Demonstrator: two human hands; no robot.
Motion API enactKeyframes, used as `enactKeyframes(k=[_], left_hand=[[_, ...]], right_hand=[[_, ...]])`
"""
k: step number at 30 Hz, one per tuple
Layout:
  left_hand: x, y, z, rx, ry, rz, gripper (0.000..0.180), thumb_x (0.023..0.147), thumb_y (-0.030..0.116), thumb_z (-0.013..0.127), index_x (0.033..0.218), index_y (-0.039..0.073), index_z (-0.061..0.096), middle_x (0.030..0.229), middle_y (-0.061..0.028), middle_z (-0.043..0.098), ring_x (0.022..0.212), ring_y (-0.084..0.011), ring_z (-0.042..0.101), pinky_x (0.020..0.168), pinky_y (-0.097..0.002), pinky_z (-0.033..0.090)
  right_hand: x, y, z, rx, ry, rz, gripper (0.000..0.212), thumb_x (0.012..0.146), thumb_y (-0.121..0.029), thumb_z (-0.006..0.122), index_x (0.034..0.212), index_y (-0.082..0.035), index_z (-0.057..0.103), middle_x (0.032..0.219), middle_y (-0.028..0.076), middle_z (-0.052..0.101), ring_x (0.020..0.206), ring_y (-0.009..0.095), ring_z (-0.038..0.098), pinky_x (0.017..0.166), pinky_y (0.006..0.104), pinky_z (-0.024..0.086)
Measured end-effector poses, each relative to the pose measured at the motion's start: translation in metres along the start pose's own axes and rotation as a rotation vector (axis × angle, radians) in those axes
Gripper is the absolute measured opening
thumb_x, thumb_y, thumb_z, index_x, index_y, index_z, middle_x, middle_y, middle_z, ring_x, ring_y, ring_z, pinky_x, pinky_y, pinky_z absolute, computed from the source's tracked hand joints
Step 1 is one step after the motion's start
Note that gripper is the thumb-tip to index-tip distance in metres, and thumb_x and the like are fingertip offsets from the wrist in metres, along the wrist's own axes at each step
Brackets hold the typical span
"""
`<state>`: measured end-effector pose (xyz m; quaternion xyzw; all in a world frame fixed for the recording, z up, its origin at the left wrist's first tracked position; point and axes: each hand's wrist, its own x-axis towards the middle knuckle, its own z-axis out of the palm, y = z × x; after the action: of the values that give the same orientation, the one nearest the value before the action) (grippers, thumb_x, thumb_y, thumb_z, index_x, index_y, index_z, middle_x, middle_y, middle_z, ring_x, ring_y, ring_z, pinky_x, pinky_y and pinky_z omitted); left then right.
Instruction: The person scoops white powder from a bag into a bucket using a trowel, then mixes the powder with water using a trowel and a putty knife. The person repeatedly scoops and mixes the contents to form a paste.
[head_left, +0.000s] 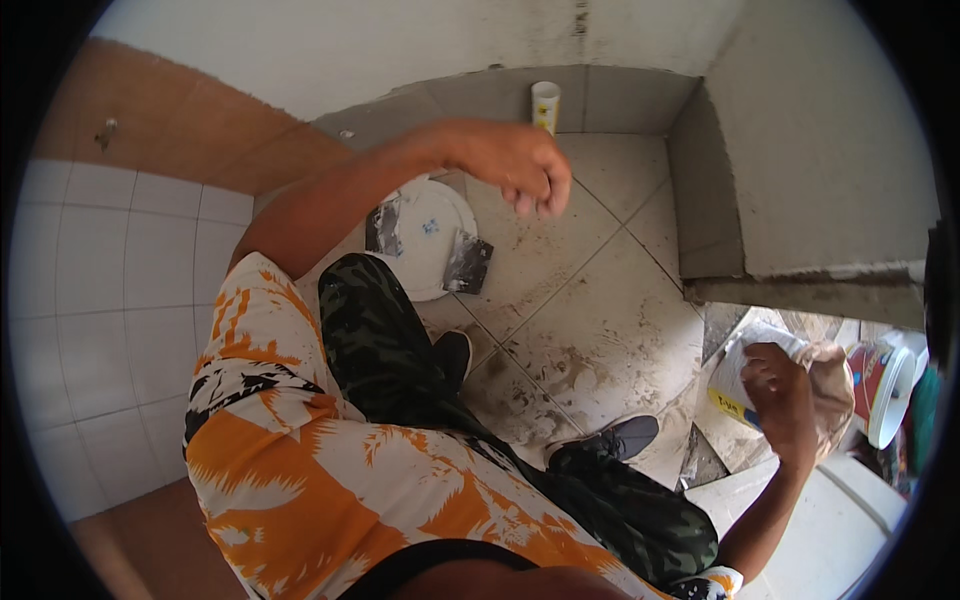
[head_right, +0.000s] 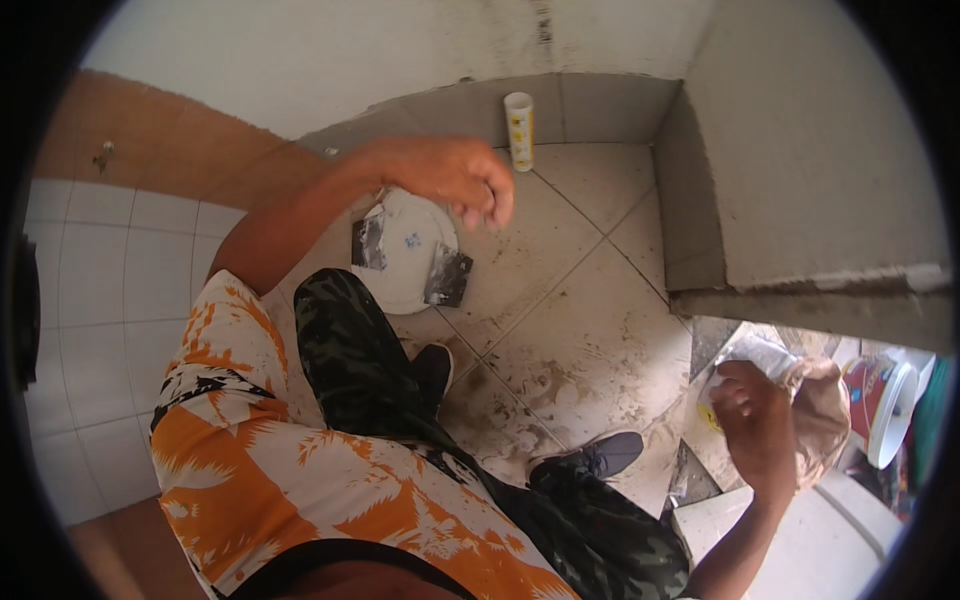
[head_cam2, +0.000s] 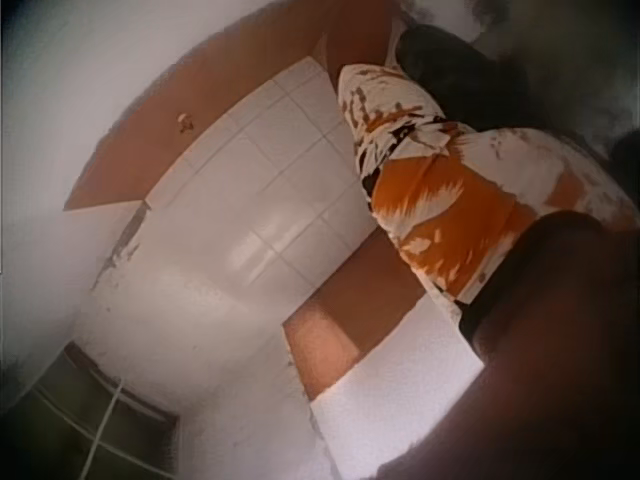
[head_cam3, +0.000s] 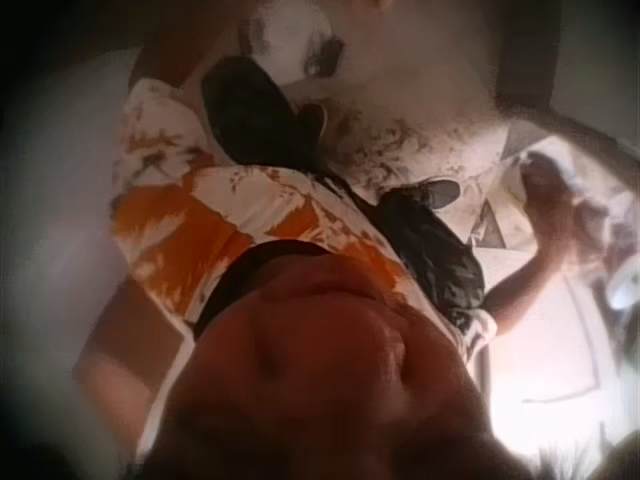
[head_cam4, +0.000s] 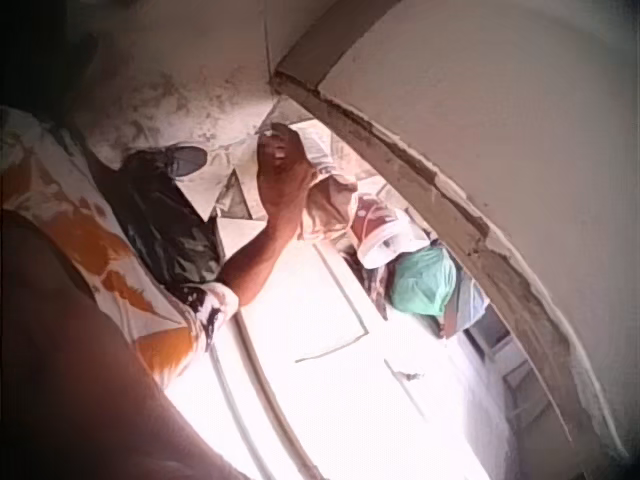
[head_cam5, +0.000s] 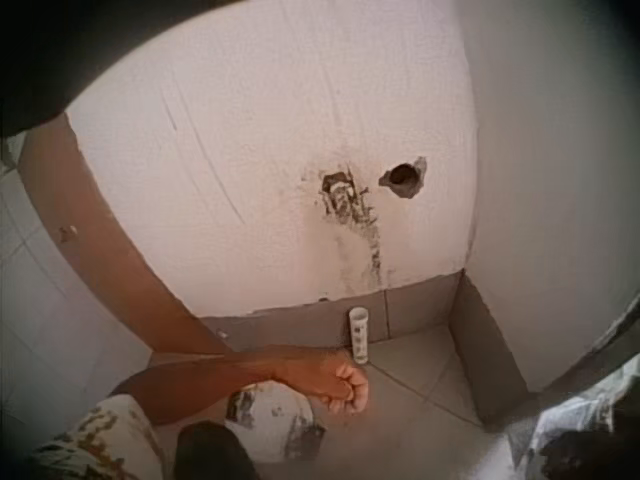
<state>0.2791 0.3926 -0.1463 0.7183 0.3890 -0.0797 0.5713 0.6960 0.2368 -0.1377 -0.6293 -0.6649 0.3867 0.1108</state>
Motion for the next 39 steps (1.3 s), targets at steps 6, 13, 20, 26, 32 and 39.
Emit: enactKeyframes(k=[6, 13, 20, 26, 32, 39], left_hand=[[-0.135, -0.349, 0.030, -0.251, 1.028, -0.392, 0.029, 0.087, 0.006, 0.053, 0.112, 0.006, 0.069, 0.090, -0.0060, 0.067, 0.071, -0.0135, 0.058, 0.066, -0.0282, 0.048], [-0.131, -0.536, 0.107, 0.029, 1.141, -0.926, 0.032, 0.085, 0.012, 0.049, 0.108, 0.002, 0.069, 0.107, -0.0239, 0.069, 0.098, -0.0389, 0.066, 0.086, -0.0445, 0.051], [-0.124, -0.591, 0.182, -0.470, 1.166, -0.903, 0.026, 0.084, 0.016, 0.053, 0.086, -0.004, 0.070, 0.090, -0.0289, 0.067, 0.087, -0.0412, 0.067, 0.078, -0.0472, 0.052], [-0.119, -0.579, 0.168, 0.214, 1.493, -0.710, 0.035, 0.085, 0.013, 0.056, 0.118, 0.009, 0.067, 0.100, -0.0195, 0.066, 0.098, -0.0362, 0.063, 0.086, -0.0443, 0.051], [-0.104, -0.545, 0.043, 0.723, 0.952, -0.475, 0.048, 0.084, 0.007, 0.057, 0.130, 0.019, 0.060, 0.123, -0.0141, 0.059, 0.116, -0.0341, 0.056, 0.095, -0.0423, 0.050], [-0.101, -0.541, 0.036, 0.938, 0.818, -0.351, 0.026, 0.088, 0.015, 0.059, 0.114, 0.016, 0.063, 0.127, -0.0120, 0.059, 0.118, -0.0289, 0.056, 0.092, -0.0457, 0.048]], right_hand=[[0.145, -0.018, 0.244, -0.217, -0.664, -0.256, 0.026, 0.084, -0.021, 0.067, 0.104, -0.004, 0.068, 0.098, 0.019, 0.069, 0.095, 0.036, 0.067, 0.085, 0.0429, 0.052], [0.207, -0.065, 0.486, -0.091, -0.209, 0.322, 0.057, 0.078, -0.031, 0.073, 0.123, -0.001, 0.055, 0.117, 0.026, 0.065, 0.111, 0.040, 0.063, 0.094, 0.0484, 0.049], [0.219, -0.108, 0.541, 0.128, -0.053, 0.510, 0.071, 0.075, -0.039, 0.076, 0.128, 0.002, 0.051, 0.120, 0.027, 0.064, 0.113, 0.041, 0.062, 0.096, 0.0479, 0.047], [0.237, -0.107, 0.558, 0.101, -0.103, 0.449, 0.064, 0.077, -0.039, 0.075, 0.121, 0.002, 0.054, 0.120, 0.026, 0.062, 0.110, 0.042, 0.063, 0.094, 0.0511, 0.049], [0.225, -0.120, 0.559, -0.011, -0.075, 0.425, 0.062, 0.081, -0.043, 0.072, 0.118, 0.003, 0.052, 0.121, 0.025, 0.060, 0.110, 0.043, 0.062, 0.092, 0.0533, 0.049], [0.222, -0.118, 0.562, -0.038, 0.007, 0.358, 0.057, 0.084, -0.041, 0.070, 0.119, 0.000, 0.052, 0.117, 0.023, 0.060, 0.104, 0.043, 0.064, 0.088, 0.0542, 0.050]])
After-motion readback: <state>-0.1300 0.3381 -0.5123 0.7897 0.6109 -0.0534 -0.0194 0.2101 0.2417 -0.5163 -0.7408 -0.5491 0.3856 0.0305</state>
